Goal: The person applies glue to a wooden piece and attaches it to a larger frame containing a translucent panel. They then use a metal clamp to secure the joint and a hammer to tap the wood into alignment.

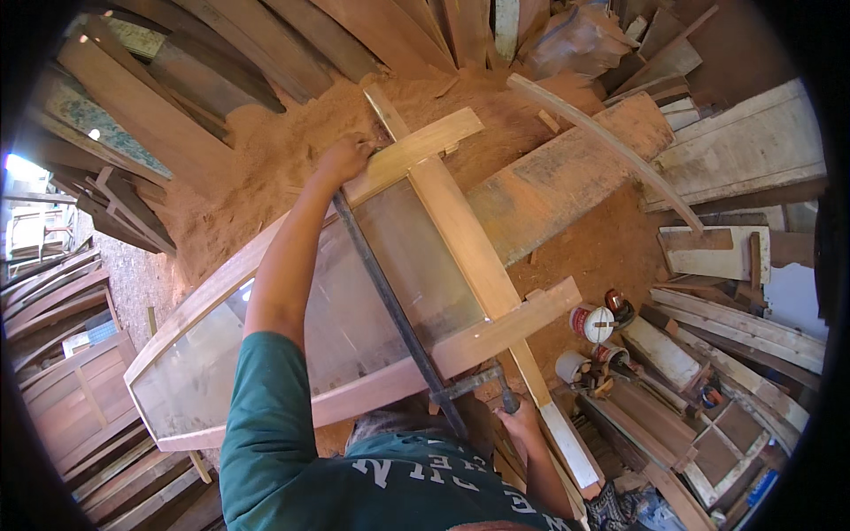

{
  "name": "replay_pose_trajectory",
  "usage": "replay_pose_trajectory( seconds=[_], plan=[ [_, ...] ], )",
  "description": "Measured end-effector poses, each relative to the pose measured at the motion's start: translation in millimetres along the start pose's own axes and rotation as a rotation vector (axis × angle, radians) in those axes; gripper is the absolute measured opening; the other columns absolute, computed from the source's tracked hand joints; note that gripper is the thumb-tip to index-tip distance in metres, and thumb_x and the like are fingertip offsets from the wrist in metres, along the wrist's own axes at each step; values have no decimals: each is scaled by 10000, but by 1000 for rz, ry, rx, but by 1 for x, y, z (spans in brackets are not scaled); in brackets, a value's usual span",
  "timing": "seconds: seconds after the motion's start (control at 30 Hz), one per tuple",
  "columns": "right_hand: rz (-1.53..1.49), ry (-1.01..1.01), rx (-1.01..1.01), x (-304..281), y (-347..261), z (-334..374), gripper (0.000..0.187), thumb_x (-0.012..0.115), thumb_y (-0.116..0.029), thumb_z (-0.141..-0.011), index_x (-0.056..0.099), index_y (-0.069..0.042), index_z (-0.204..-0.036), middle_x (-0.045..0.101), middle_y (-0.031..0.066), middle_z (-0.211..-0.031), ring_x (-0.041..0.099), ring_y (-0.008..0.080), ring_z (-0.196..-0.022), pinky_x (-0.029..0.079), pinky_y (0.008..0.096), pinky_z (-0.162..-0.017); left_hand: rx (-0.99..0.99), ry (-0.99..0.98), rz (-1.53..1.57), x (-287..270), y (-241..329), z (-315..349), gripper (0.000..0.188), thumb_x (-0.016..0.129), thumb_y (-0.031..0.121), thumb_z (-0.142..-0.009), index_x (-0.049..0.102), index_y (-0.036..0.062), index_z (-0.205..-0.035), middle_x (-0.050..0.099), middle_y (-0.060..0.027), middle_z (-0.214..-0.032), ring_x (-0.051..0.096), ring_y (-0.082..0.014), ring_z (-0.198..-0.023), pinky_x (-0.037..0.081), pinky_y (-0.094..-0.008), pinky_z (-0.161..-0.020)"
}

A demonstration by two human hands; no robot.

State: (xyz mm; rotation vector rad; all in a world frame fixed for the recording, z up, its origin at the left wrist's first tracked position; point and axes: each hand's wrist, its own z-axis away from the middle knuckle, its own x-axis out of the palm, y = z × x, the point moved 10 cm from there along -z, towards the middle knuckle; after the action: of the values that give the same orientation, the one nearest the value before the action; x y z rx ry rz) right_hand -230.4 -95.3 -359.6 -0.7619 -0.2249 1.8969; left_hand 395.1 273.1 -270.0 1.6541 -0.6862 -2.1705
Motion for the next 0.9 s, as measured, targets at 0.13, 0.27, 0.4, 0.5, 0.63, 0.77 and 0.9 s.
replay_pose_trajectory(
  seconds=[0.13,0.27,0.4,0.5,0.63,0.77,0.9],
  plan=[
    [50,-5,53,-14,-39,11,305,794,-169,-778,666,5,-993,704,186,-897,684,336,-842,535,406,-803,71,-327,-80,57,-9,-56,474,605,481,-960,707,62,-1157,718,-191,-1083,667,-327,-1050,507,-413,-895],
    [-37,-24,102,-12,-44,20,288,792,-187,-785,677,-3,-974,707,168,-869,682,303,-802,535,387,-770,105,-557,51,82,0,-70,537,612,537,-943,712,59,-1167,720,-155,-1103,652,-276,-1063,494,-395,-925],
    [41,76,95,-18,-53,17,330,807,-258,-772,692,-3,-947,711,181,-831,688,312,-756,541,401,-731,83,-643,-29,84,-12,-76,577,638,561,-918,715,53,-1181,700,-162,-1173,636,-287,-1109,480,-399,-962],
    [249,312,120,-25,-78,23,403,808,-272,-780,682,12,-1036,718,228,-904,703,386,-865,547,445,-782,116,-650,24,87,-17,-78,589,651,551,-913,712,34,-1189,694,-169,-1199,630,-289,-1127,474,-393,-977],
    [425,438,216,-29,-84,24,459,809,-302,-782,678,25,-1075,711,270,-947,694,443,-924,550,483,-801,90,-670,147,88,-17,-73,587,673,535,-906,721,13,-1169,703,-168,-1184,625,-284,-1147,473,-391,-982],
    [347,355,121,-29,-94,17,344,759,-218,-792,687,18,-1030,703,280,-937,691,442,-915,549,470,-792,80,-654,201,85,-15,-71,538,709,489,-894,734,16,-1148,715,-154,-1163,618,-268,-1167,464,-379,-998],
    [248,238,69,-22,-79,10,261,716,-146,-784,690,13,-990,700,265,-897,694,423,-865,544,453,-783,77,-596,303,87,-27,-77,472,743,427,-881,743,31,-1138,723,-139,-1159,631,-242,-1141,462,-353,-995]
  ],
)
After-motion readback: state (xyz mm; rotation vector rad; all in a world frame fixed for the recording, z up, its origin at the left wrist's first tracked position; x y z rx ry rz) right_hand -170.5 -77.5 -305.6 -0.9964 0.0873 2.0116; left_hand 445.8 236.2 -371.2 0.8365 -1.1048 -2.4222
